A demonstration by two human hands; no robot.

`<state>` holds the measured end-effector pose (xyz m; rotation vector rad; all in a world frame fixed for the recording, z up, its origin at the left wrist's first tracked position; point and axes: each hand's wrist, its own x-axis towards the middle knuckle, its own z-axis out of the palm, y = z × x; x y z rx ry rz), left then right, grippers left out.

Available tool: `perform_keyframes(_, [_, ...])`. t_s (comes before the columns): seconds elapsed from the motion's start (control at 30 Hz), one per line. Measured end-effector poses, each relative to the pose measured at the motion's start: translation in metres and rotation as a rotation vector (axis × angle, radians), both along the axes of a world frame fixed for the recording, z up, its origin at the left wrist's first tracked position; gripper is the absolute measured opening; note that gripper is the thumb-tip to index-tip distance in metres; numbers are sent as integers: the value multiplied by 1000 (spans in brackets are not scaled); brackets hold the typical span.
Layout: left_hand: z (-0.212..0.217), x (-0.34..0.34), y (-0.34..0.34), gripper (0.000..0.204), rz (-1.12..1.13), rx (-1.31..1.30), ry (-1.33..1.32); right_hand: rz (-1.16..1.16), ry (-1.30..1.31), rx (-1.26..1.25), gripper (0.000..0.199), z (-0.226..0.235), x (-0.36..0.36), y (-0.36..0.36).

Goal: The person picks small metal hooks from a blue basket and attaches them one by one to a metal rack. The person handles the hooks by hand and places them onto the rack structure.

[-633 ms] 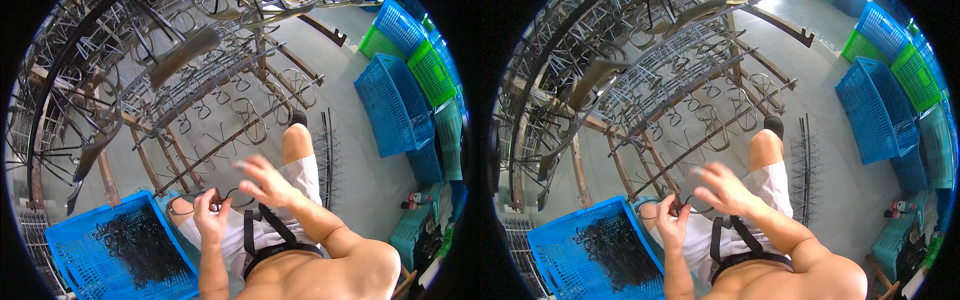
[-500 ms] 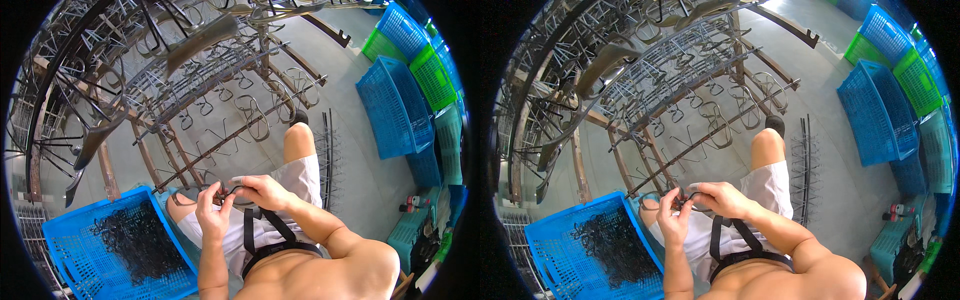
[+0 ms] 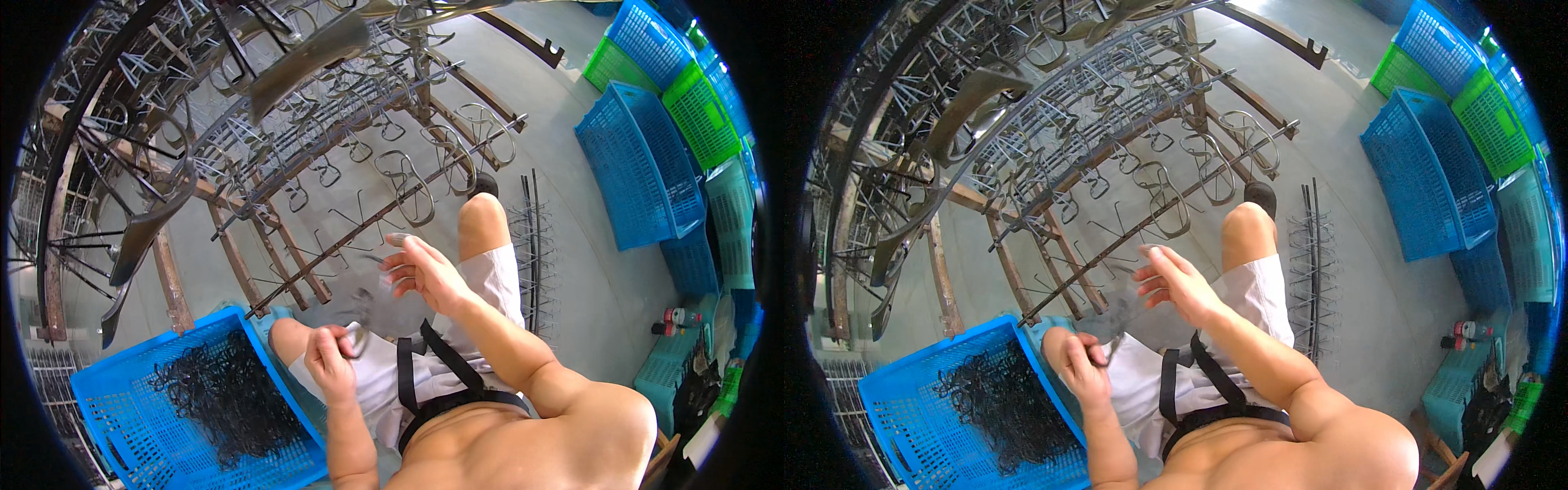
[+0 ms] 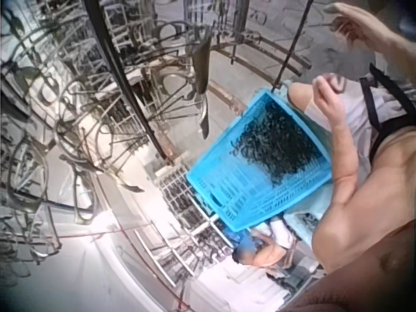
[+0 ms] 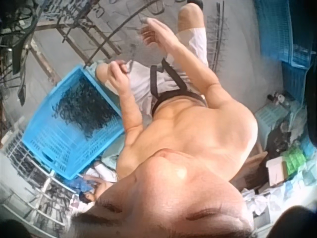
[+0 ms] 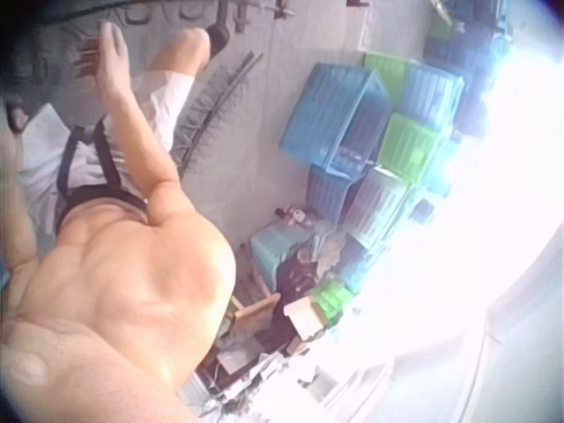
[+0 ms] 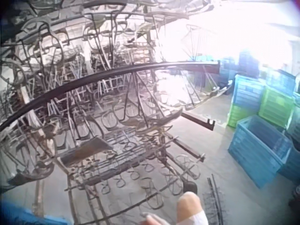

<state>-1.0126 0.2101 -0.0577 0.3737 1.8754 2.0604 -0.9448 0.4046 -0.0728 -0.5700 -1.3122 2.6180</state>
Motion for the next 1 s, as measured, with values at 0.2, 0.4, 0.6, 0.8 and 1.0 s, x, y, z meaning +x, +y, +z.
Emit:
perform_keyframes(0.2, [-21, 33, 55, 38, -10, -88, 183, -296, 95, 317, 36, 8, 7, -58])
perform_keyframes(0.4, [-29, 9, 93, 44, -297, -420, -60, -782, 28, 538, 36, -10, 16, 3])
perform_keyframes(0.6, [-36, -16, 173, 41, -176, 34, -477, -952, 164, 408, 23, -18, 38, 49])
perform_keyframes(0.8, [-36, -16, 201, 23, 70, 231, -499, -943, 153, 415, 20, -22, 45, 58])
perform_keyframes(1.0, [-58, -14, 203, 25, 90, 303, -511, -823, 123, 245, 21, -10, 16, 34])
